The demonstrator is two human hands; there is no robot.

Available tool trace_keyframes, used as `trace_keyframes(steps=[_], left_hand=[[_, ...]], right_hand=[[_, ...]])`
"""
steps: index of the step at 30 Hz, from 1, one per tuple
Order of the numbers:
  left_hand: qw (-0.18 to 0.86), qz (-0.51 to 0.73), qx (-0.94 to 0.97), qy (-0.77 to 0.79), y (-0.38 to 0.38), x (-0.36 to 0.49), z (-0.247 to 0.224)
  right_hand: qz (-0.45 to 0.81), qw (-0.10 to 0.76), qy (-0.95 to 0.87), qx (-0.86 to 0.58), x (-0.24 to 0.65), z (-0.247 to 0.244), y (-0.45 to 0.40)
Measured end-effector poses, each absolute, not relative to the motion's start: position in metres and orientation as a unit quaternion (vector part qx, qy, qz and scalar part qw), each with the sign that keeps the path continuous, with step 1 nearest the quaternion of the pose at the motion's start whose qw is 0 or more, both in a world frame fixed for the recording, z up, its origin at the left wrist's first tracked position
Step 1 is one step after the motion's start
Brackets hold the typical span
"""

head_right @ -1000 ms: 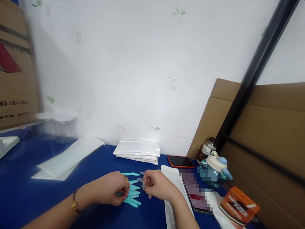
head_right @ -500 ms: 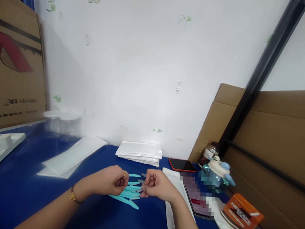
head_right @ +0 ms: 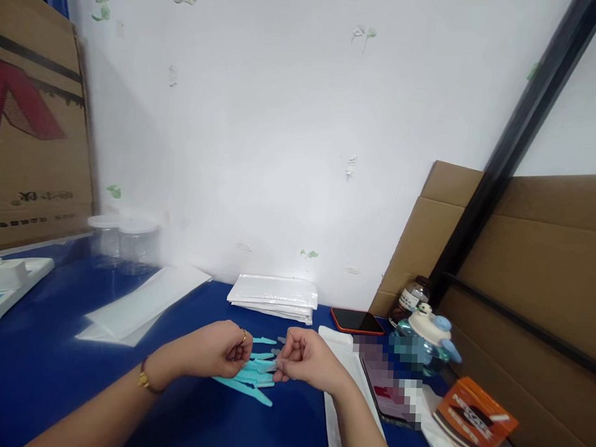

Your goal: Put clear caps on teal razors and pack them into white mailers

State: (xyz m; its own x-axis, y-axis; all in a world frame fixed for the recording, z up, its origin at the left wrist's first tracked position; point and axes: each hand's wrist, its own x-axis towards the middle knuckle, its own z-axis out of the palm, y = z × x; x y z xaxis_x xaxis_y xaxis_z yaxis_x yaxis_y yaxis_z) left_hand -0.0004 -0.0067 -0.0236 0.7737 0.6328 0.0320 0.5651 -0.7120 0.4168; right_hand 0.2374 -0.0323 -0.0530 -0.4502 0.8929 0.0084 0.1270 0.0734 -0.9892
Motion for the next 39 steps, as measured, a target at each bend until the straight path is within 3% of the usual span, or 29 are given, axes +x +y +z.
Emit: trace_keyframes(steps=[11,15,20,29,39], left_hand=[[0.15,0.18,0.918,0.32,0.001,0.006,-0.029],[0.135,0.217,0.883,0.394,0.023,0.005,-0.046],[0.107,0.185,0.85,0.481,0.049,0.002,-0.069],[0.054,0.221,0.851,0.473,0.051,0.004,-0.077],[-0.005,0.13,0.896,0.424,0.047,0.007,-0.072]], right_hand=[[0.519,0.391,-0.629,-0.426,0.23,-0.053,-0.026],[0.422,0.414,-0.646,-0.482,0.238,-0.06,-0.015],[0.184,0.329,-0.735,-0.563,0.254,-0.067,-0.007],[0.104,0.222,-0.785,-0.569,0.237,-0.072,-0.012],[-0.013,0.154,-0.794,-0.588,0.223,-0.082,-0.008]])
